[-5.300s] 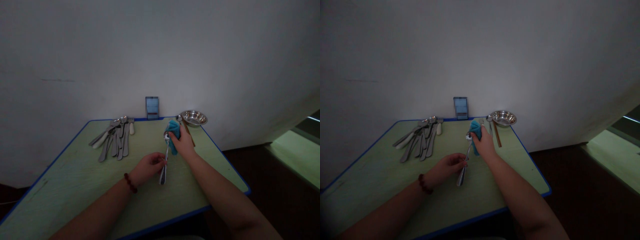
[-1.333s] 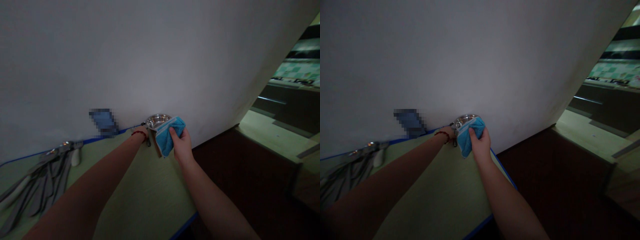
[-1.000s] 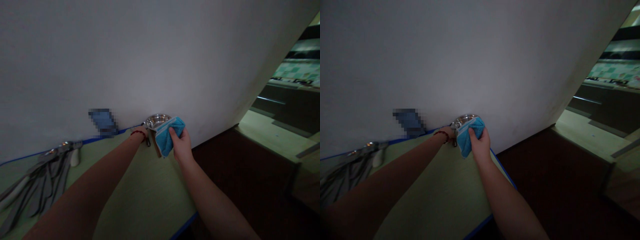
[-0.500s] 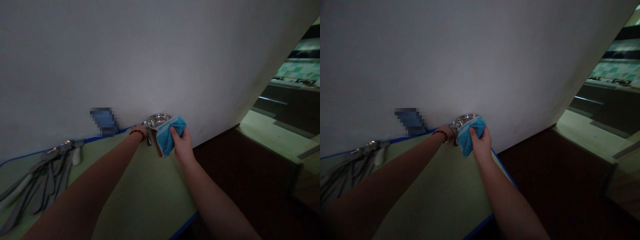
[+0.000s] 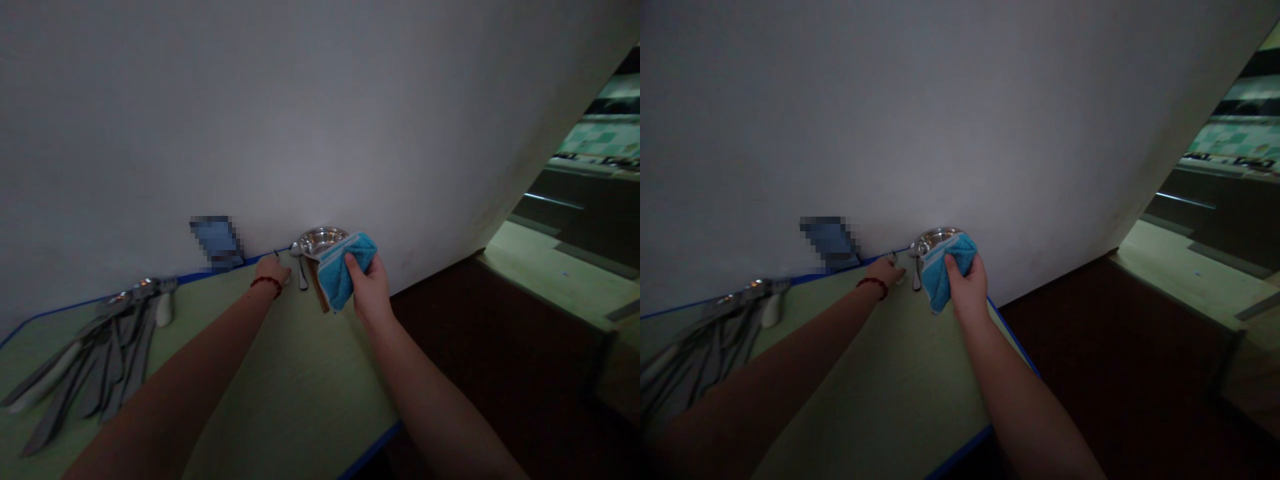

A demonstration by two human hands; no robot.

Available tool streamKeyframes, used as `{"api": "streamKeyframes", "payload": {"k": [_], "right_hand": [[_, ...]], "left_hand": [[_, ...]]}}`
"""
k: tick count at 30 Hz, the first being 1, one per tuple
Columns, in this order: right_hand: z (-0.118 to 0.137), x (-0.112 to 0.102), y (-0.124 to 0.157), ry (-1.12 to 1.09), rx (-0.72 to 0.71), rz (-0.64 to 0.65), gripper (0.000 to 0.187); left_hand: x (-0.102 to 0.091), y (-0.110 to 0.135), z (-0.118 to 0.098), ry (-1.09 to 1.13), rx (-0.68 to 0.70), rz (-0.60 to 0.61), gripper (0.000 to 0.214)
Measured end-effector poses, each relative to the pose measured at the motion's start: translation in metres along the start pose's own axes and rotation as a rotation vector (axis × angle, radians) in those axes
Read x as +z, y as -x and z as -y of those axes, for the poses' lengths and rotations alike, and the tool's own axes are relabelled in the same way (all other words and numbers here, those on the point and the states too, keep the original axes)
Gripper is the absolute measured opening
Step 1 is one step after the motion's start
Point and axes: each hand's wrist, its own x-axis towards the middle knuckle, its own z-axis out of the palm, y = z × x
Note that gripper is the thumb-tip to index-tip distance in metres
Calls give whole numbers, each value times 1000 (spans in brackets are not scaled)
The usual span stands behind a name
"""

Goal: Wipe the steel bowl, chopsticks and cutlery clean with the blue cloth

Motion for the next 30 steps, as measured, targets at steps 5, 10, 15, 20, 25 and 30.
{"api": "streamKeyframes", "payload": {"k": [5,10,15,20,25,30], "right_hand": [[-2,-1,-1,11,-13,-1,28],[-3,0,0,6,3,-9,27],[-5,0,0,4,5,-23,26],[-6,-1,-1,21,-11,-21,27],[-7,-2,1,36,-18,-3,28],[-10,-2,3,67,2,6,29]], "left_hand": [[1,7,0,-152,-32,-35,31],[1,13,1,-204,-10,-30,34],[0,19,3,-186,-11,-30,37],[-7,30,8,-148,-43,-21,40],[-16,49,21,-78,-40,-28,42],[-30,78,42,10,-11,-22,36]]}}
